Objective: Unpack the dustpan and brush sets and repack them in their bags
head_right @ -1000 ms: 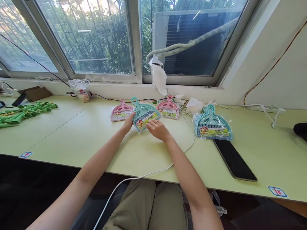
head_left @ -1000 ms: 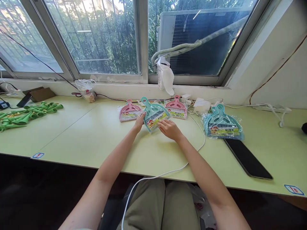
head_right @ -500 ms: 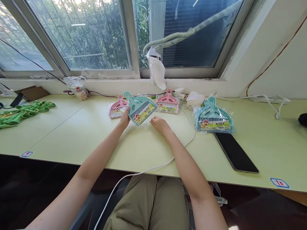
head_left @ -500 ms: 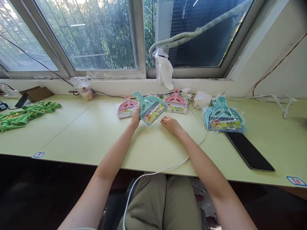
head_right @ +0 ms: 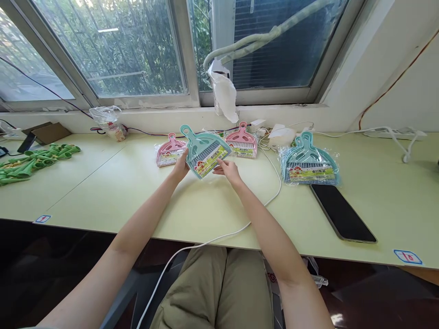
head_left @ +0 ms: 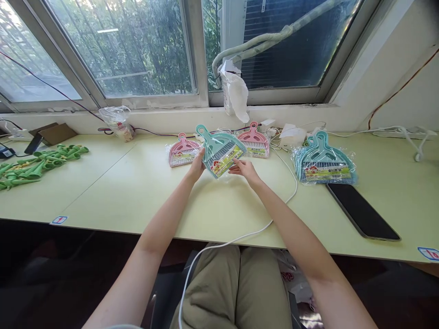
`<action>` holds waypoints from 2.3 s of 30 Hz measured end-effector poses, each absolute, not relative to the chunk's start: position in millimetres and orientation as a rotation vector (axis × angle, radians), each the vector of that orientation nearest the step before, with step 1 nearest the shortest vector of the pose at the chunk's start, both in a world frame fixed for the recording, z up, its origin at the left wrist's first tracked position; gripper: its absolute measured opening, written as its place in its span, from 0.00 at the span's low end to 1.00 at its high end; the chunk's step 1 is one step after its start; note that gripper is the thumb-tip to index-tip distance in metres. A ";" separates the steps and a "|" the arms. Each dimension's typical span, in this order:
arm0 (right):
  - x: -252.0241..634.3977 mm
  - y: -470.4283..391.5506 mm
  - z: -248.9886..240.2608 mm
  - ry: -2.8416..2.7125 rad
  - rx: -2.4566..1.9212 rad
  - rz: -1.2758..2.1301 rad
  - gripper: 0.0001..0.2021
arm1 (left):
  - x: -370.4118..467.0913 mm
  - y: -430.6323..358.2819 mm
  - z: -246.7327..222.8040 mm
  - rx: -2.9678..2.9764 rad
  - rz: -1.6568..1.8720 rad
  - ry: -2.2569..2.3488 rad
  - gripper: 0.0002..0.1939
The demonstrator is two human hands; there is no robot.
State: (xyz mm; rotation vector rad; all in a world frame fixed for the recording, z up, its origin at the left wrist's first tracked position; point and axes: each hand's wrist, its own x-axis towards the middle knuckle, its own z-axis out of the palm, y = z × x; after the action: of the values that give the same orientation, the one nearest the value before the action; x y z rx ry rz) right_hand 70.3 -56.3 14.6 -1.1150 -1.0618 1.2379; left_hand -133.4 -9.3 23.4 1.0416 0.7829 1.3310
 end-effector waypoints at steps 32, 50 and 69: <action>78.3 -64.8 30.5 -0.969 -0.984 1.012 0.18 | -150.8 -2.4 34.7 1.196 1.714 1.076 0.21; 97.9 -56.9 32.5 -1.179 -1.045 1.077 0.20 | -167.8 2.7 33.4 1.376 1.511 1.092 0.11; 94.1 -53.9 24.0 -0.967 -1.030 0.815 0.17 | -168.2 -10.5 32.1 1.676 0.585 0.903 0.19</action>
State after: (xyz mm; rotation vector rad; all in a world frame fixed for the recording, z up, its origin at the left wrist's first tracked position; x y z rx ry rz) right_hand 94.1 -53.9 24.0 -1.0296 -0.9668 0.8146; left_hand -168.2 -10.5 32.1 1.6760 0.9030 0.5851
